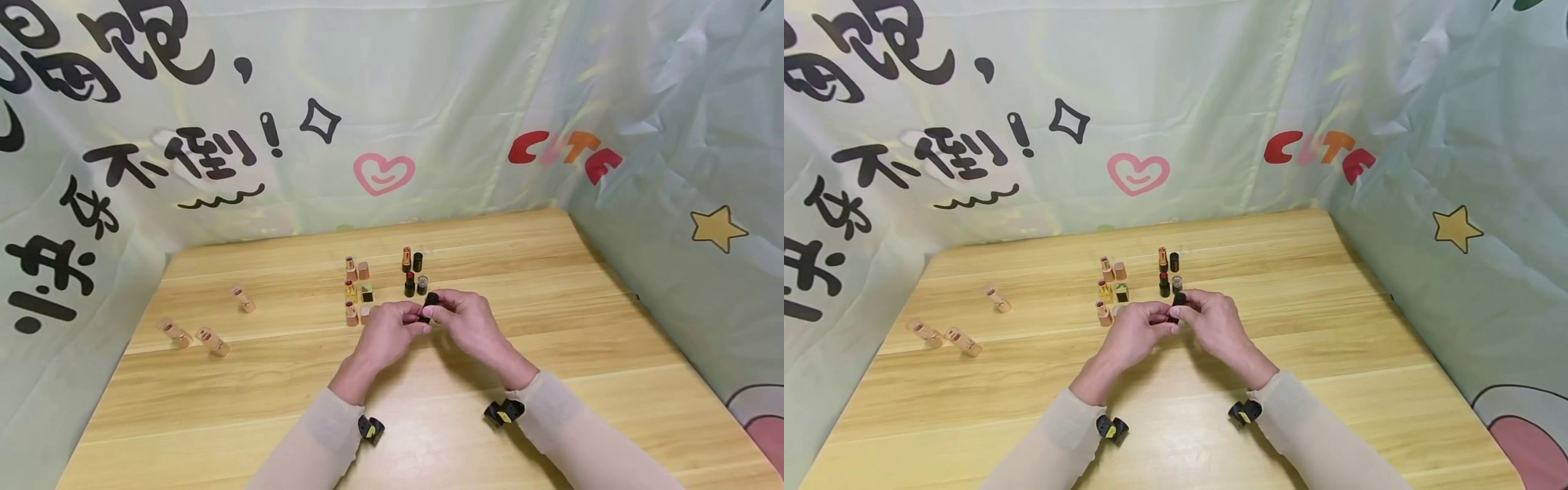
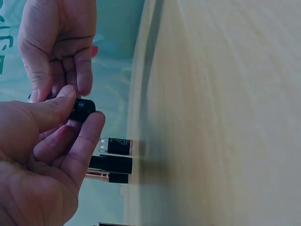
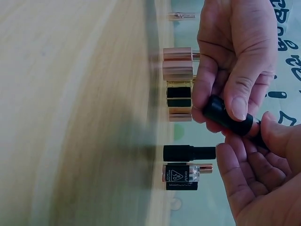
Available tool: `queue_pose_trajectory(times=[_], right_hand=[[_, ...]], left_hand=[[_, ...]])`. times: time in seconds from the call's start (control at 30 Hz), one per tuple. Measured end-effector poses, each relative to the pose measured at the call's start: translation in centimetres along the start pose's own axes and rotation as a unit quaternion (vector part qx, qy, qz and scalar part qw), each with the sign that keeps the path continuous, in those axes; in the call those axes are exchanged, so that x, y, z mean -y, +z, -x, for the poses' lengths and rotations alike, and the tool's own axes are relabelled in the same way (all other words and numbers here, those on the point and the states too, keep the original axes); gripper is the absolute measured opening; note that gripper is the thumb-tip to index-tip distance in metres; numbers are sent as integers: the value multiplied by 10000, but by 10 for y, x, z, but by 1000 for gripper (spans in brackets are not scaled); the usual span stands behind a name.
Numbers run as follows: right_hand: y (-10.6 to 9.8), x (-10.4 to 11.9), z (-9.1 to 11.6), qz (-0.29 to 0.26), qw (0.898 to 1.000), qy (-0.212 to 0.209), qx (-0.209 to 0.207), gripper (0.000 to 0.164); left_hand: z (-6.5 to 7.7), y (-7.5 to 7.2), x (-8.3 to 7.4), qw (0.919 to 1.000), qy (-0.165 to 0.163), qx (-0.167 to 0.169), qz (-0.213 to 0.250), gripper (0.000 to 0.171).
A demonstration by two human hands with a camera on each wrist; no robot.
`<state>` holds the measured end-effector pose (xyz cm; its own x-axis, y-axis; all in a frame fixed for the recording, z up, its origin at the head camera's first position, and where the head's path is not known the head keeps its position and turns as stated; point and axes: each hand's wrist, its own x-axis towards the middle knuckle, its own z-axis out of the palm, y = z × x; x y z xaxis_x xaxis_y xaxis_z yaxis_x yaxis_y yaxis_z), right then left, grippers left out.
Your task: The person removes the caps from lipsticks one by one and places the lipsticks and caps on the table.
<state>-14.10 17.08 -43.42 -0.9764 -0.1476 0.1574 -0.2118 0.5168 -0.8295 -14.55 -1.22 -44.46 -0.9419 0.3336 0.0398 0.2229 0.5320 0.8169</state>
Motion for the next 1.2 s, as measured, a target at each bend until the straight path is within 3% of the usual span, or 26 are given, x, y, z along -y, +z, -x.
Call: queue_pose_trajectory(times=[0.43,0.77,0.9,1.03,1.2], right_hand=[[-3,-2,0,-158,9994,292,111,22],[4,0,-1,-488,9980,407,14,30],[5,1,-3,-644,9969,442,-77,26],[2,2,-4,-562,9977,344,-133,22],[-1,2,-5,-353,9987,354,23,24]], left_hand=[[-1,2,-1,9999,-49,34,104,24],[-3,4,-2,9994,-224,-273,5,21],[-3,2,-2,9996,-93,-259,38,20],[-3,2,-1,9997,66,-219,70,19],[-4,1,3,9999,4,-107,82,13]])
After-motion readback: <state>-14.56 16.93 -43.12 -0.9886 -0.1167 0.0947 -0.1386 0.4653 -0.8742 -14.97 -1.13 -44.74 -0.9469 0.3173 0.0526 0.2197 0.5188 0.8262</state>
